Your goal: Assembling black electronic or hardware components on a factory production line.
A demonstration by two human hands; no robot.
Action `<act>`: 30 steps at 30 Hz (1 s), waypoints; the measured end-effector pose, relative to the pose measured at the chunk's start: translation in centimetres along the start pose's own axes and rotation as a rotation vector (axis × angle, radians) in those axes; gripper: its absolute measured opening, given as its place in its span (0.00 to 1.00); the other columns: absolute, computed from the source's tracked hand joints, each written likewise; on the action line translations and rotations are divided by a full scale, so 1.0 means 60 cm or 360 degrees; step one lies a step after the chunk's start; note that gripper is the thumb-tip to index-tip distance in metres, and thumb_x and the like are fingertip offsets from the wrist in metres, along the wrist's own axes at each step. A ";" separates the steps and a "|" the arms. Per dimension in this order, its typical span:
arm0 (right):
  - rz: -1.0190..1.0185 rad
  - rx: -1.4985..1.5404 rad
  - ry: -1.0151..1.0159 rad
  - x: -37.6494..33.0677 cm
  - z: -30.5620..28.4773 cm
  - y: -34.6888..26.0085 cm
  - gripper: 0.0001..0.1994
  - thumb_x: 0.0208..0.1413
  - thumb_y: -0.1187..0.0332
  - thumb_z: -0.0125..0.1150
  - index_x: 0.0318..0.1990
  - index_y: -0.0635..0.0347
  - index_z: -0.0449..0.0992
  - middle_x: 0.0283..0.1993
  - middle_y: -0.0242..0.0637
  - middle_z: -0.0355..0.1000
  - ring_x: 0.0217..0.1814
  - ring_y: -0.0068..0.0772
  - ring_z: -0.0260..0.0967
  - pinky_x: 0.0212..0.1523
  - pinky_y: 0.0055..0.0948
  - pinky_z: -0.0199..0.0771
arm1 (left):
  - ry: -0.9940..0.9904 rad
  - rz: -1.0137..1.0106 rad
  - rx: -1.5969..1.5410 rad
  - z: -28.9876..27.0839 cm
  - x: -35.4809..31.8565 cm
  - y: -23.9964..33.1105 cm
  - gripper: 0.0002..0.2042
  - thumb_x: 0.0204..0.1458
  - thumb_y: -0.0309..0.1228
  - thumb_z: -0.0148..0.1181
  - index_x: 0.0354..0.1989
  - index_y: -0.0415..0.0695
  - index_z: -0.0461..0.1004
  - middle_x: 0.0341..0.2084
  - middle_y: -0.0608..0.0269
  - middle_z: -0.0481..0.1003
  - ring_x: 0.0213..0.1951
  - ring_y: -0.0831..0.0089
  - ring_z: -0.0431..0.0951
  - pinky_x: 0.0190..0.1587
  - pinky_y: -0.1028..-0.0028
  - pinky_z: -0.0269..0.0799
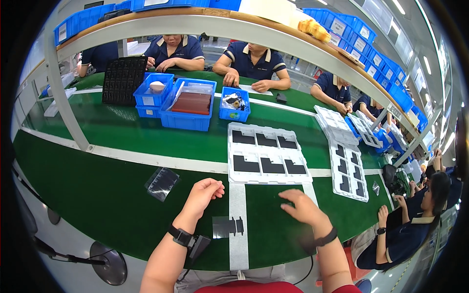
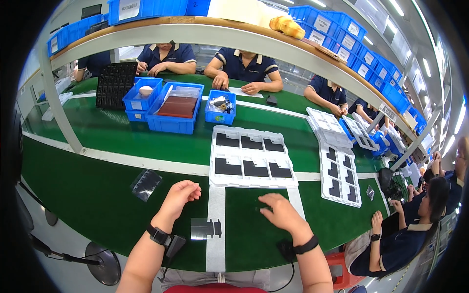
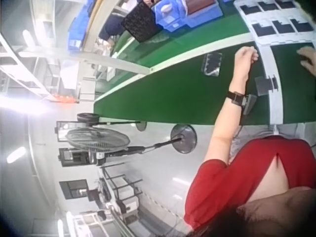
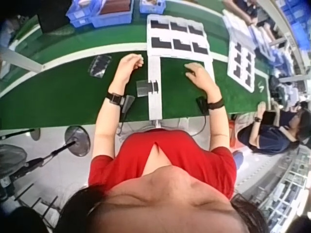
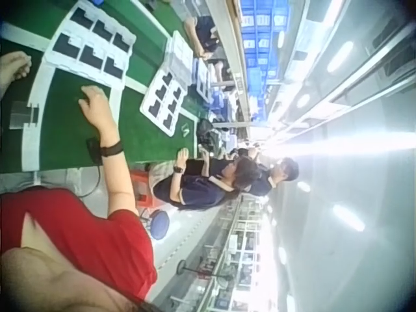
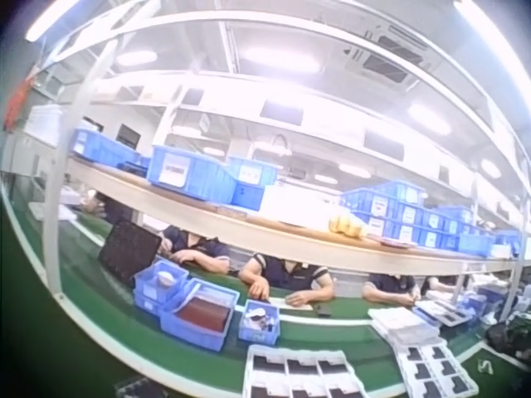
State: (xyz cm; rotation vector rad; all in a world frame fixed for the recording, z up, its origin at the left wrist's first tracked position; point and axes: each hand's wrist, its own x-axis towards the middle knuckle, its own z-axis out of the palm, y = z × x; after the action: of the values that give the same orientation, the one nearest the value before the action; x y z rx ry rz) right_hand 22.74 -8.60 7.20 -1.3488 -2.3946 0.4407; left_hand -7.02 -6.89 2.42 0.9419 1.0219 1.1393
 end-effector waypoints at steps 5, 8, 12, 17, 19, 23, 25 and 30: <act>0.0050 0.0162 0.0077 0.118 0.005 0.020 0.15 0.45 0.73 0.56 0.43 0.65 0.71 0.43 0.49 0.69 0.44 0.47 0.67 0.46 0.33 0.67 | -0.0039 0.0084 0.0126 0.013 0.009 -0.010 0.08 0.52 0.31 0.49 0.26 0.41 0.71 0.21 0.67 0.72 0.26 0.82 0.69 0.31 0.82 0.62; -0.0023 0.0222 0.0008 0.190 0.052 0.026 0.17 0.45 0.71 0.56 0.45 0.65 0.69 0.43 0.50 0.67 0.47 0.47 0.65 0.48 0.34 0.65 | -0.0016 0.0060 0.0106 0.008 0.009 -0.014 0.08 0.52 0.30 0.49 0.26 0.41 0.71 0.22 0.67 0.72 0.26 0.82 0.69 0.31 0.83 0.62; 0.0209 -0.0386 -0.0231 0.255 0.081 0.040 0.26 0.38 0.61 0.61 0.47 0.63 0.68 0.46 0.49 0.62 0.52 0.48 0.59 0.52 0.36 0.62 | -0.0016 0.0149 0.0091 0.011 0.010 -0.015 0.07 0.52 0.30 0.50 0.26 0.41 0.71 0.22 0.67 0.72 0.26 0.82 0.70 0.30 0.83 0.63; 0.0513 -0.0514 -0.0790 0.311 0.067 0.044 0.30 0.32 0.54 0.65 0.43 0.65 0.70 0.51 0.50 0.59 0.51 0.48 0.60 0.51 0.34 0.63 | -0.0073 0.0149 0.0120 0.017 0.016 -0.027 0.07 0.51 0.31 0.52 0.26 0.41 0.71 0.22 0.68 0.72 0.26 0.83 0.69 0.29 0.84 0.64; 0.0461 -0.0567 -0.0794 0.313 0.061 0.037 0.29 0.30 0.53 0.66 0.40 0.66 0.71 0.48 0.50 0.63 0.48 0.47 0.63 0.47 0.33 0.65 | -0.0076 0.0165 0.0096 0.016 0.016 -0.031 0.07 0.51 0.31 0.52 0.26 0.41 0.71 0.22 0.68 0.72 0.26 0.82 0.69 0.30 0.84 0.64; 0.0264 -0.0451 -0.0623 0.296 0.051 0.033 0.22 0.30 0.56 0.68 0.31 0.64 0.73 0.33 0.46 0.71 0.36 0.42 0.68 0.34 0.33 0.66 | -0.0052 0.0293 0.0191 0.008 0.023 -0.039 0.07 0.51 0.29 0.52 0.26 0.38 0.71 0.22 0.66 0.72 0.25 0.82 0.70 0.29 0.83 0.65; 0.0472 -0.0466 -0.0554 0.272 0.042 0.013 0.16 0.30 0.59 0.68 0.25 0.61 0.77 0.35 0.47 0.71 0.38 0.44 0.69 0.36 0.34 0.68 | -0.0008 0.0342 0.0256 0.011 0.020 -0.031 0.07 0.51 0.29 0.52 0.27 0.37 0.70 0.22 0.66 0.72 0.25 0.82 0.70 0.29 0.83 0.65; -0.0114 0.0191 0.0331 0.175 0.032 -0.062 0.10 0.38 0.68 0.66 0.24 0.65 0.75 0.26 0.38 0.69 0.27 0.35 0.66 0.29 0.28 0.65 | 0.0397 0.1003 0.0273 0.018 -0.011 0.006 0.07 0.47 0.25 0.56 0.33 0.37 0.69 0.22 0.66 0.71 0.24 0.82 0.69 0.27 0.83 0.64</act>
State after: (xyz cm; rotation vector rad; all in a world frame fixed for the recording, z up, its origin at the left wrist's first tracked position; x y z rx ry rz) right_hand 14.01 -1.58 8.69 -1.1911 -2.2027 0.3970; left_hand -6.19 -7.57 3.16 1.3368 1.0635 1.7439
